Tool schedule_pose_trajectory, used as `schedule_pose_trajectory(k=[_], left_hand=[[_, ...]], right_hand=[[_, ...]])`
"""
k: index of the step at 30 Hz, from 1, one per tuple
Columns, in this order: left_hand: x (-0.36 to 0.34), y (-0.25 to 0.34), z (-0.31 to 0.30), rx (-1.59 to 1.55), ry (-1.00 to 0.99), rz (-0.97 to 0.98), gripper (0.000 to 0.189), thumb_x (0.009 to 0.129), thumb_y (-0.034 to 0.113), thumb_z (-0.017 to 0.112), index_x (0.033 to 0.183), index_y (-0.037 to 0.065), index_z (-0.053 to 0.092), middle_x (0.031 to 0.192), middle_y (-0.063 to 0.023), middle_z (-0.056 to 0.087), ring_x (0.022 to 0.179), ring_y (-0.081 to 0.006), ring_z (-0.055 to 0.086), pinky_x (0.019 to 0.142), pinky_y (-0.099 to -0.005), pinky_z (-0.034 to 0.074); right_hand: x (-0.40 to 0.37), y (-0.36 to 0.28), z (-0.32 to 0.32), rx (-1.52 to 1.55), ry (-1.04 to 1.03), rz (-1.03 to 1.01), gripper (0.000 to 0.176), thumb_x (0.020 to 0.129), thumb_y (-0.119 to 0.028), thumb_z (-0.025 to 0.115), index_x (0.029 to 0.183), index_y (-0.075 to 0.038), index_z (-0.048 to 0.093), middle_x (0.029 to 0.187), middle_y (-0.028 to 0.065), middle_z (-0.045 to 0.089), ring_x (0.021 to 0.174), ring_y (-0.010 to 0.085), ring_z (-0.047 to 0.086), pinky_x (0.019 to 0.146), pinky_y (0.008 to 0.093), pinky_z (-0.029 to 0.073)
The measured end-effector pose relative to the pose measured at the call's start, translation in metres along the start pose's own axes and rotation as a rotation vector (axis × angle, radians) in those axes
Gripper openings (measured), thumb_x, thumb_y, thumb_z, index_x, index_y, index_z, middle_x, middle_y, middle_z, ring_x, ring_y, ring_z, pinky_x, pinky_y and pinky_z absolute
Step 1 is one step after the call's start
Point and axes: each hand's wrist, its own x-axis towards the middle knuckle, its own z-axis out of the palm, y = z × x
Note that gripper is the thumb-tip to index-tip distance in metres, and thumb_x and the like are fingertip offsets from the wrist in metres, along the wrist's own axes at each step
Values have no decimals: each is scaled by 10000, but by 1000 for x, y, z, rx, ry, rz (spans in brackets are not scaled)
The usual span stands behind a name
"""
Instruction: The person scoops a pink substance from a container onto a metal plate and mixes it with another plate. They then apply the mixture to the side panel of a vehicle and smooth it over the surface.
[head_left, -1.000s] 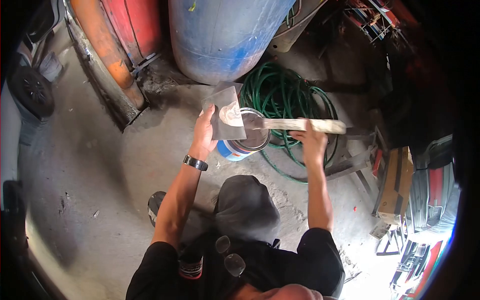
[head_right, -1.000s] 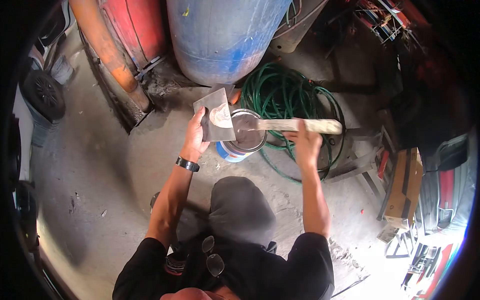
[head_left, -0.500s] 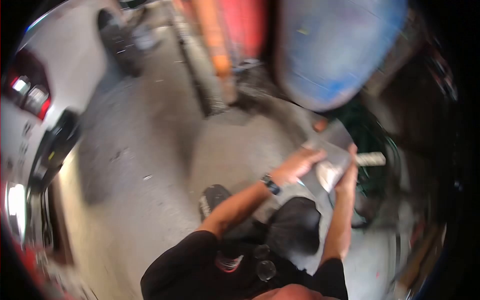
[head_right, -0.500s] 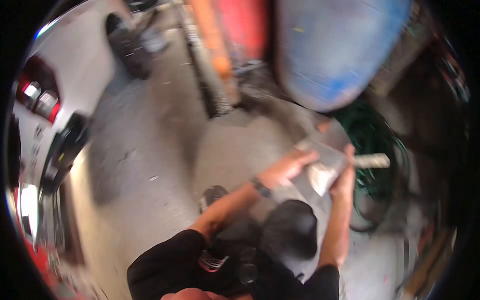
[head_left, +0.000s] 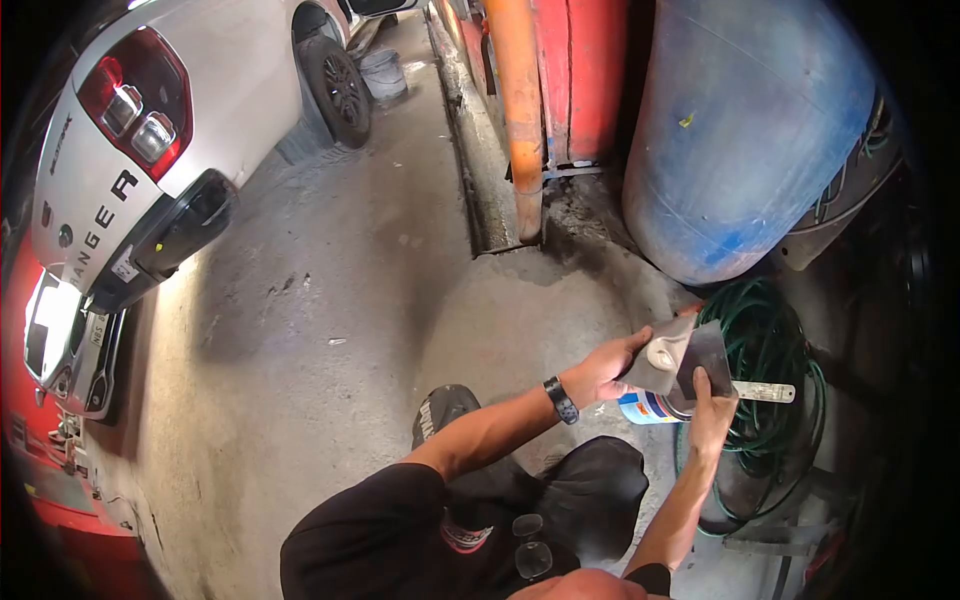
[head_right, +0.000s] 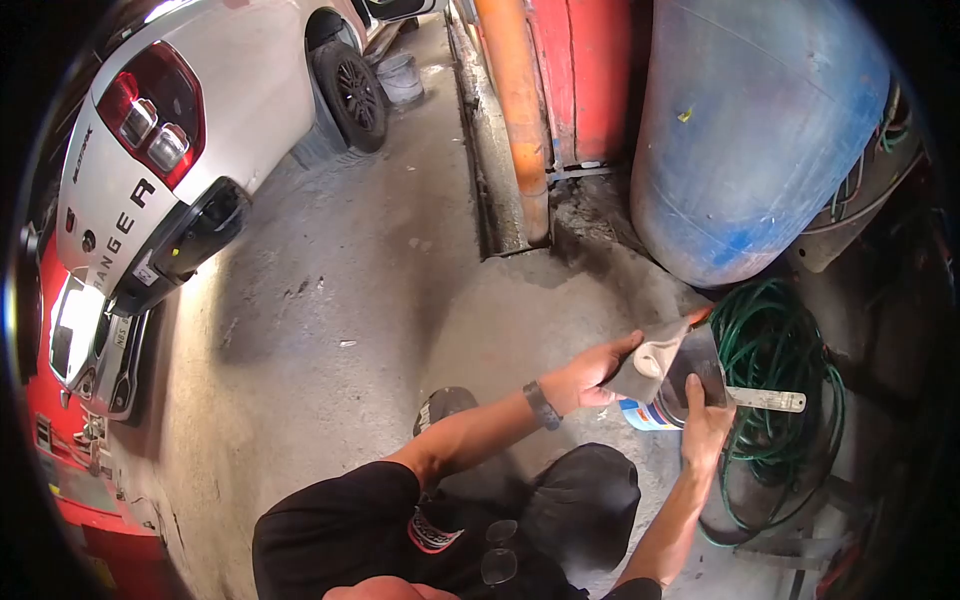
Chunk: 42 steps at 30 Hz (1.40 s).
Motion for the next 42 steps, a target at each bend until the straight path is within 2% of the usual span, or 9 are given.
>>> schedule_pose_trajectory(k=[4, 5, 8, 9, 12, 22, 25, 32, 42], left_hand=[[0, 12, -3, 65, -41, 165, 490, 1059, 428, 375, 1316, 31, 501, 1229, -109, 634, 1093, -226, 651, 966, -387, 531], [-17, 16, 32, 134, 173, 174, 484, 1062, 432, 384, 1207, 17, 586, 1044, -65, 673, 916, -167, 659, 820, -334, 541], [-5, 11, 1, 717, 122, 305, 503, 1030, 519, 435, 964, 69, 650, 741, 27, 598, 660, -63, 542, 567, -261, 415], [-14, 7, 23, 883, 187, 454, 604, 1030, 552, 405, 719, 61, 569, 601, 49, 425, 558, -49, 384, 478, -288, 303], [-12, 6, 29, 1159, 276, 582, 648, 1027, 578, 376, 643, 66, 473, 567, 52, 379, 506, -57, 347, 437, -308, 277], [-2, 21, 25, 1218, 598, 883, 612, 1046, 527, 340, 752, 16, 507, 635, -43, 454, 616, -146, 404, 526, -399, 364], [-2, 63, 25, 461, 465, 564, 483, 1044, 457, 413, 1172, 27, 593, 1060, -78, 678, 926, -223, 681, 878, -391, 551], [-24, 16, 41, 34, 84, 287, 486, 1019, 448, 468, 1276, 46, 559, 1252, -97, 640, 1095, -231, 641, 934, -400, 528], [-47, 22, 38, 250, 92, 502, 466, 1019, 433, 508, 1187, 8, 597, 1117, -86, 669, 993, -174, 663, 873, -347, 541]], right_hand=[[-14, -44, -10, 286, -123, -129, 270, 932, -10, 599, 1187, 78, 620, 1123, 90, 674, 1005, 151, 622, 938, 306, 459], [-10, -55, -12, -60, -92, -204, 365, 875, 63, 578, 1239, 53, 607, 1182, 115, 666, 1076, 219, 633, 993, 353, 459], [3, -79, 6, -789, -202, -674, 515, 782, 87, 575, 1289, -2, 598, 1245, 142, 631, 1155, 326, 602, 1045, 415, 435], [4, -75, 6, -1020, -226, -777, 581, 714, 79, 565, 1278, -50, 619, 1283, 161, 591, 1220, 374, 547, 1075, 474, 397], [-4, -65, 14, -1090, -396, -835, 521, 705, 72, 596, 1204, -63, 660, 1283, 117, 595, 1220, 323, 549, 1094, 526, 363], [-21, -51, 9, -1058, -637, -781, 489, 751, -39, 580, 1217, -161, 663, 1299, 52, 601, 1265, 262, 511, 1109, 489, 317], [-20, -65, -5, -980, -655, -678, 535, 729, 9, 618, 1238, -150, 659, 1284, 41, 610, 1247, 243, 535, 1077, 497, 353], [-22, -78, 20, -93, -248, -687, 723, 707, 233, 421, 1358, -41, 572, 1357, 202, 581, 1299, 338, 523, 1099, 408, 390], [1, -67, 1, -1313, -480, -762, 598, 852, -33, 544, 1436, -145, 484, 1521, 115, 393, 1382, 373, 379, 1124, 504, 346]])
